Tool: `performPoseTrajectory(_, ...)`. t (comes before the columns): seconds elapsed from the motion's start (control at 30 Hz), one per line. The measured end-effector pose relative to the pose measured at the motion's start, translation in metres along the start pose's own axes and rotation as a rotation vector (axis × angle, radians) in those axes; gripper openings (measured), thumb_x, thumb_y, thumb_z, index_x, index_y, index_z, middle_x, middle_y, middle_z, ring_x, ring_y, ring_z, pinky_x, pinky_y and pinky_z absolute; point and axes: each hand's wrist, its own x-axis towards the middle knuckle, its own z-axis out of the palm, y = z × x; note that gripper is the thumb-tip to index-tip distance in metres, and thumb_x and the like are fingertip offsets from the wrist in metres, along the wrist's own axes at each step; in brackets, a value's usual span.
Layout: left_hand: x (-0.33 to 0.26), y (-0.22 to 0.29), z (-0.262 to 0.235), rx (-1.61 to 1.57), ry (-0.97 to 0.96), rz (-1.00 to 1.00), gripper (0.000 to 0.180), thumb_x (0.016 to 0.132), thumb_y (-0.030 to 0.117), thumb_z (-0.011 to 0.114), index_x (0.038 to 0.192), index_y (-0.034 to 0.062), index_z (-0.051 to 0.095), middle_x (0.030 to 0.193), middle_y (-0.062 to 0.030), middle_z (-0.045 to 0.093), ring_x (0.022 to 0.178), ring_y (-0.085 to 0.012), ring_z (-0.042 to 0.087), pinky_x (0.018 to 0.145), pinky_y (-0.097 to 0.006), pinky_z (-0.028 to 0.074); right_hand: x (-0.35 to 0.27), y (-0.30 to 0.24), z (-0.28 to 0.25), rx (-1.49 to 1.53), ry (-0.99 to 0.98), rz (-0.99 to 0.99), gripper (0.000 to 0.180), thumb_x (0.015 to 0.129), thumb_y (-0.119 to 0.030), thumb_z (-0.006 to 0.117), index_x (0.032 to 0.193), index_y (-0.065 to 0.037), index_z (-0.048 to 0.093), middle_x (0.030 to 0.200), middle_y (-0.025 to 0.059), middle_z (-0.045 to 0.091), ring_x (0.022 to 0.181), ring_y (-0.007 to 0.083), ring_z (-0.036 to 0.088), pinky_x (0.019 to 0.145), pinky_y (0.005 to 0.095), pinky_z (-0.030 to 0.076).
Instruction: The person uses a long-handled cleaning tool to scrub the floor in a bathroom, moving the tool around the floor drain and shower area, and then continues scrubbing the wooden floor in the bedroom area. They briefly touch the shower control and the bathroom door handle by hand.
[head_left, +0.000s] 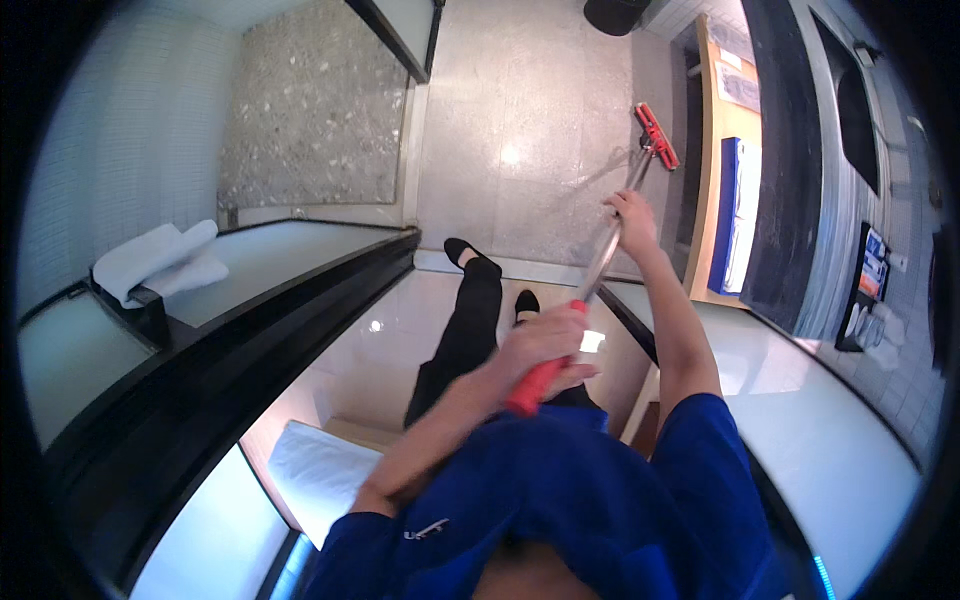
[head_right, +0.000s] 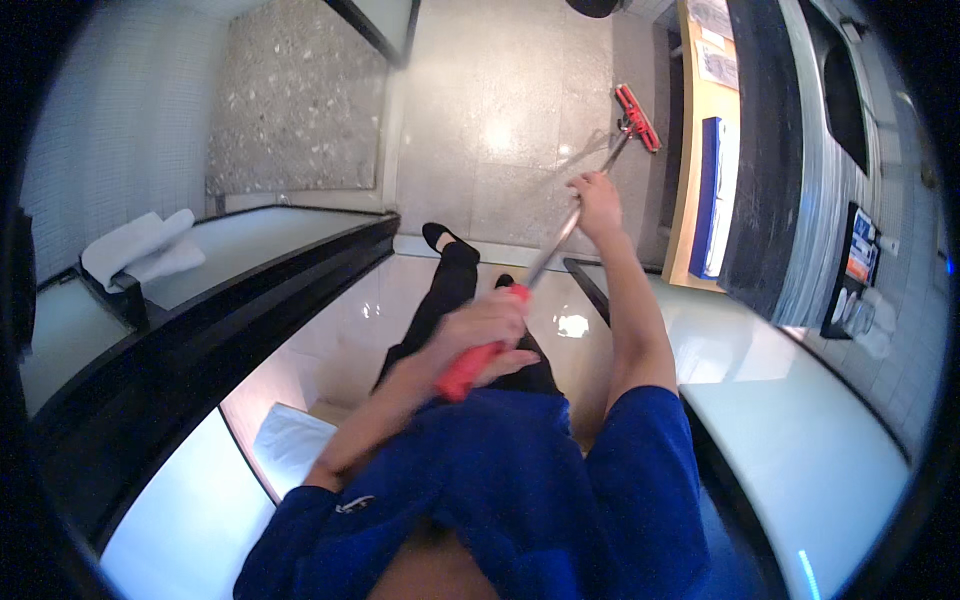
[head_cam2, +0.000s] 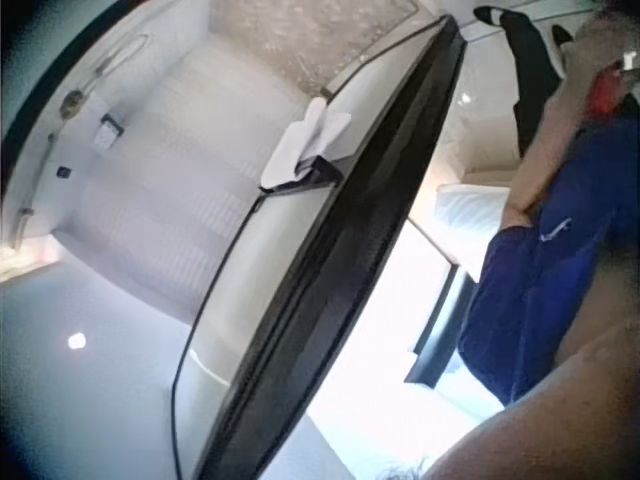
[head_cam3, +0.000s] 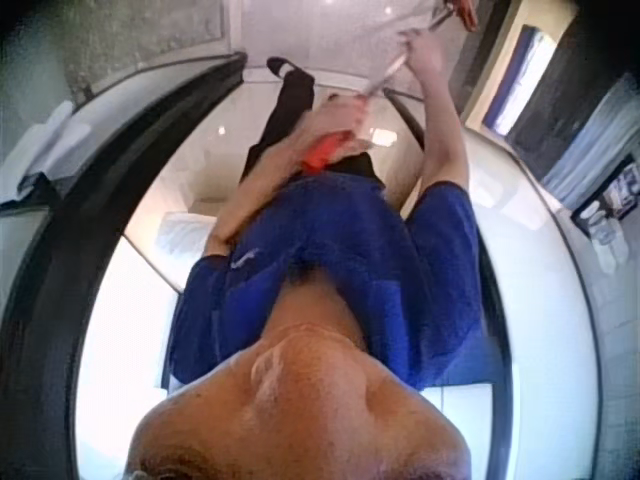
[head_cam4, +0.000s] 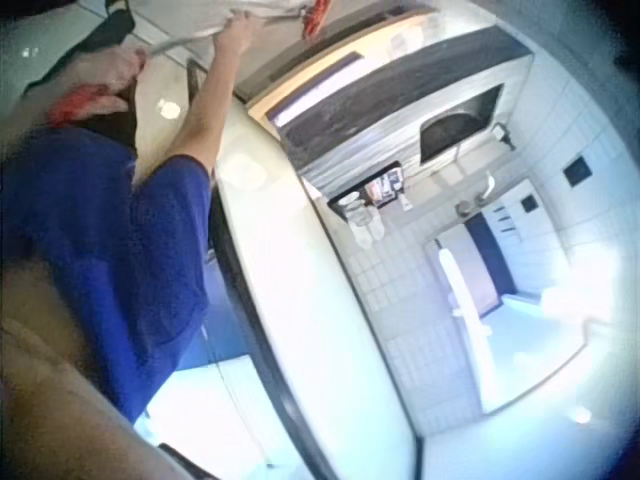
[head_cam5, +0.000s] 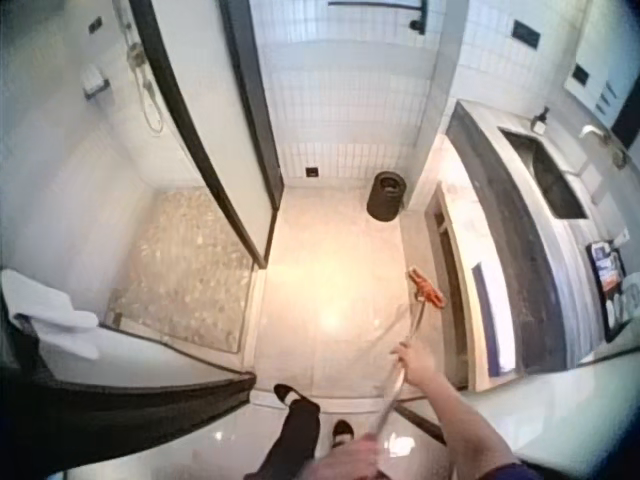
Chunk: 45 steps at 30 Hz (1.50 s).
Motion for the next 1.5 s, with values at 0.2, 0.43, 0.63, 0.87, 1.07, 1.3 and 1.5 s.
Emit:
performPoseTrajectory(0.2, -0.001, 0.143, -0.225, 0.311, -0.162, -0.045, 0.027, 0.081, 0.033, 0.07, 0.071, 0.0105, 0.059, 0.073, -0.0046, 0.065, 0.078, -0.0202, 0.067, 0.084, -0.041, 0.052, 0.016, -0.26, 0.031, 0.378, 0.245, -0.184, 0.012, 0.069, -0.011, 0.064, 0.081, -0.009, 0.064, 0.076, 0.0116, 0.057, 0.074, 0.031, 0.056, 0.071, 0.0413, 0.046)
performPoseTrajectory(0.43, 0.074, 0.225, -0.269, 0.241, -0.176, -0.092, 0.03, 0.083, 0.037, 0.07, 0.07, 0.0127, 0.058, 0.068, -0.002, 0.065, 0.069, -0.0175, 0.068, 0.081, -0.04, 0.054, 0.091, -0.346, -0.004, 0.675, -0.115, -0.607, 0.022, 0.07, -0.008, 0.063, 0.09, -0.013, 0.055, 0.068, 0.0046, 0.057, 0.07, 0.0258, 0.06, 0.064, 0.0388, 0.044)
performPoseTrajectory(0.63, 0.137, 0.213, -0.262, 0.343, 0.353, 0.067, 0.033, 0.086, 0.034, 0.067, 0.064, 0.0139, 0.053, 0.056, 0.001, 0.06, 0.052, -0.0134, 0.062, 0.072, -0.034, 0.053, 0.216, -0.305, -0.07, 0.576, -0.176, -0.82, 0.019, 0.074, -0.009, 0.062, 0.092, -0.015, 0.057, 0.074, 0.0054, 0.062, 0.077, 0.026, 0.063, 0.067, 0.0403, 0.048)
performPoseTrajectory(0.87, 0.276, 0.012, -0.224, 0.253, 0.761, 0.108, 0.021, 0.078, 0.009, 0.069, 0.075, 0.0046, 0.049, 0.077, -0.0128, 0.064, 0.081, -0.0306, 0.066, 0.09, -0.053, 0.047, 0.454, -0.164, -0.06, 0.269, 0.026, -0.682, 0.012, 0.077, -0.016, 0.058, 0.088, -0.013, 0.062, 0.081, 0.0071, 0.058, 0.089, 0.0271, 0.059, 0.078, 0.0412, 0.046)
performPoseTrajectory(1.07, 0.362, -0.112, -0.199, 0.31, 0.746, -0.071, 0.016, 0.076, -0.005, 0.065, 0.072, 0.0022, 0.051, 0.084, -0.0081, 0.061, 0.095, -0.027, 0.06, 0.089, -0.038, 0.046, 0.562, -0.077, -0.009, -0.117, 0.056, -0.625, 0.022, 0.07, -0.014, 0.065, 0.09, -0.006, 0.061, 0.091, 0.0073, 0.061, 0.096, 0.027, 0.059, 0.092, 0.0441, 0.044)
performPoseTrajectory(1.3, 0.29, 0.079, -0.225, 0.269, 0.734, -0.217, 0.024, 0.079, 0.016, 0.069, 0.066, 0.0073, 0.051, 0.071, -0.0097, 0.062, 0.076, -0.0263, 0.064, 0.085, -0.047, 0.049, 0.418, -0.147, -0.056, 0.576, -0.061, -0.637, 0.016, 0.066, -0.012, 0.065, 0.08, -0.012, 0.058, 0.079, 0.0053, 0.058, 0.084, 0.0244, 0.059, 0.075, 0.0374, 0.045)
performPoseTrajectory(1.5, 0.338, 0.127, -0.227, 0.337, 0.509, -0.1, 0.045, 0.08, 0.047, 0.069, 0.06, 0.0121, 0.049, 0.06, -0.0035, 0.059, 0.067, -0.0228, 0.063, 0.083, -0.046, 0.05, 0.429, -0.113, -0.099, 0.386, 0.387, -0.748, 0.02, 0.07, -0.015, 0.072, 0.087, -0.009, 0.064, 0.078, 0.0048, 0.06, 0.082, 0.0229, 0.063, 0.075, 0.0373, 0.049)
